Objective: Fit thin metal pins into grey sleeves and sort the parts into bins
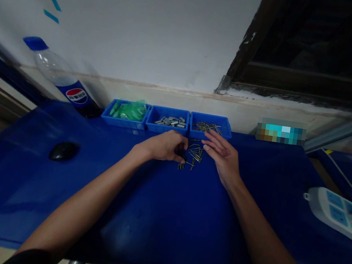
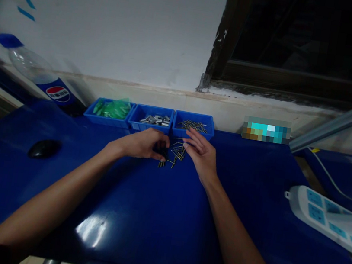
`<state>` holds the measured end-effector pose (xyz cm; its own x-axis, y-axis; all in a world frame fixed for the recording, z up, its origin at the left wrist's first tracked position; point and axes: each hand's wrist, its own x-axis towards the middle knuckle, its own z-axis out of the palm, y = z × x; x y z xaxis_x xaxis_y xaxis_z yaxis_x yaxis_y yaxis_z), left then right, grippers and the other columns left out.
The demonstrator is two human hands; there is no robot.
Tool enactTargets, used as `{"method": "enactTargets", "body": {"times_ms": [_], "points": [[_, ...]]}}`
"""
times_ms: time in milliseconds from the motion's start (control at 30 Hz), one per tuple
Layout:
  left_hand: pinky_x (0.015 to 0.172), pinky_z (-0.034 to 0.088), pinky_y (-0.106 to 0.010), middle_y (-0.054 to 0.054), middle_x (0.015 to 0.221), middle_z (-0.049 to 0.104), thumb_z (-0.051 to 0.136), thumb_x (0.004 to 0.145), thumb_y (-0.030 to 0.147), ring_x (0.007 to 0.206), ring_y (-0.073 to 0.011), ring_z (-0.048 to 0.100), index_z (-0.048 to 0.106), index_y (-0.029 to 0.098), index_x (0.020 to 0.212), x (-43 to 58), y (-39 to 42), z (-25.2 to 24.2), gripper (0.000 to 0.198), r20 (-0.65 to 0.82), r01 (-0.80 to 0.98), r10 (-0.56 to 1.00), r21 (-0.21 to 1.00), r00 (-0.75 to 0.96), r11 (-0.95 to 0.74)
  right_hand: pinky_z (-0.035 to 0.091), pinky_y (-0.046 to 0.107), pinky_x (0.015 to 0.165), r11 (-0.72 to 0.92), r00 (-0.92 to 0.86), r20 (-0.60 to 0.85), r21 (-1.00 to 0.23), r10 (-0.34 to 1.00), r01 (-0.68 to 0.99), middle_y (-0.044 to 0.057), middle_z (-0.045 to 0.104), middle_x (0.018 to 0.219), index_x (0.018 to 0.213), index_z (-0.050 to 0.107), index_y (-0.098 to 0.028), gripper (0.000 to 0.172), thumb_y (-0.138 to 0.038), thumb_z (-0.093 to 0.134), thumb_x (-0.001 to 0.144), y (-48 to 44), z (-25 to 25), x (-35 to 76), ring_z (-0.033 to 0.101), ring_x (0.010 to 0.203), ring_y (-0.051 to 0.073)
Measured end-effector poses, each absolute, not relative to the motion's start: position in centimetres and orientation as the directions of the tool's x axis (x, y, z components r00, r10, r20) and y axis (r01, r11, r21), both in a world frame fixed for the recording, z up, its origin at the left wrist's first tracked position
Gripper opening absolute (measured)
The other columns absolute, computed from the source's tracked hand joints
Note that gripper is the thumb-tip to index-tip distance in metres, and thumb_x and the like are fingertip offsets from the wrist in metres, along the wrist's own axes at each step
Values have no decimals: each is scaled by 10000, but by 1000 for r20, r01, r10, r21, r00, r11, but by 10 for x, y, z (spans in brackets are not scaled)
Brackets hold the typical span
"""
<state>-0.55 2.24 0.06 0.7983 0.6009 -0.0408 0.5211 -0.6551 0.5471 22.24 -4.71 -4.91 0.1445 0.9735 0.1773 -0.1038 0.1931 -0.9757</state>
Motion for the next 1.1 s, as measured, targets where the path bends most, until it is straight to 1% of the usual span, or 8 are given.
{"method": "enactTargets", "body": {"times_ms": [67,167,233,433,567,800,1100], "points": [[672,460,-256,-54,909,762,882,774,248,774,-168,690,739,142,1065,-5,21,0,341,-74,530,593,546,802,-648,543,576,1127,195,137,182,-976,974,-94,57,763,1360,1303,758,-344,515,-272,864,804,-47,-49,222,766,1150,302],[639,447,-247,-38,835,753,811,807,179,722,-151,680,752,146,1015,-2,17,0,218,-82,528,588,553,805,-645,556,577,1106,170,144,158,-983,977,-74,76,776,1326,1260,777,-312,465,-301,861,802,-48,-48,221,773,1119,310],[619,436,-245,-32,794,743,767,820,148,685,-142,667,755,146,994,0,15,1,175,-83,527,587,554,805,-644,569,566,1083,153,149,141,-986,979,-73,84,785,1302,1222,789,-297,435,-319,866,794,-48,-47,221,775,1096,307],[614,425,-242,-41,812,751,678,795,56,689,-140,662,744,145,1007,5,11,-1,239,-86,565,627,540,775,-624,576,521,1058,133,146,116,-985,982,-110,73,802,1258,1153,800,-290,393,-320,889,772,-49,-46,219,777,1043,275],[598,409,-237,-32,779,739,647,765,51,660,-132,643,743,150,986,7,9,-3,261,-63,580,659,542,749,-608,581,516,1041,134,135,120,-986,984,-101,80,806,1250,1145,801,-281,393,-346,892,769,-49,-47,219,777,1046,281],[582,394,-241,-40,770,742,633,750,42,656,-136,652,739,147,920,10,6,-2,226,-57,617,708,543,704,-570,594,502,1000,129,126,118,-988,985,-83,83,807,1245,1144,803,-284,377,-351,880,781,-48,-48,220,771,1084,294],[624,433,-251,-58,813,763,645,766,24,692,-158,684,748,147,915,10,7,-5,220,-54,648,743,534,667,-543,594,464,975,124,120,109,-984,987,-128,71,820,1217,1135,805,-284,384,-355,896,769,-48,-51,221,772,1060,273]]}}
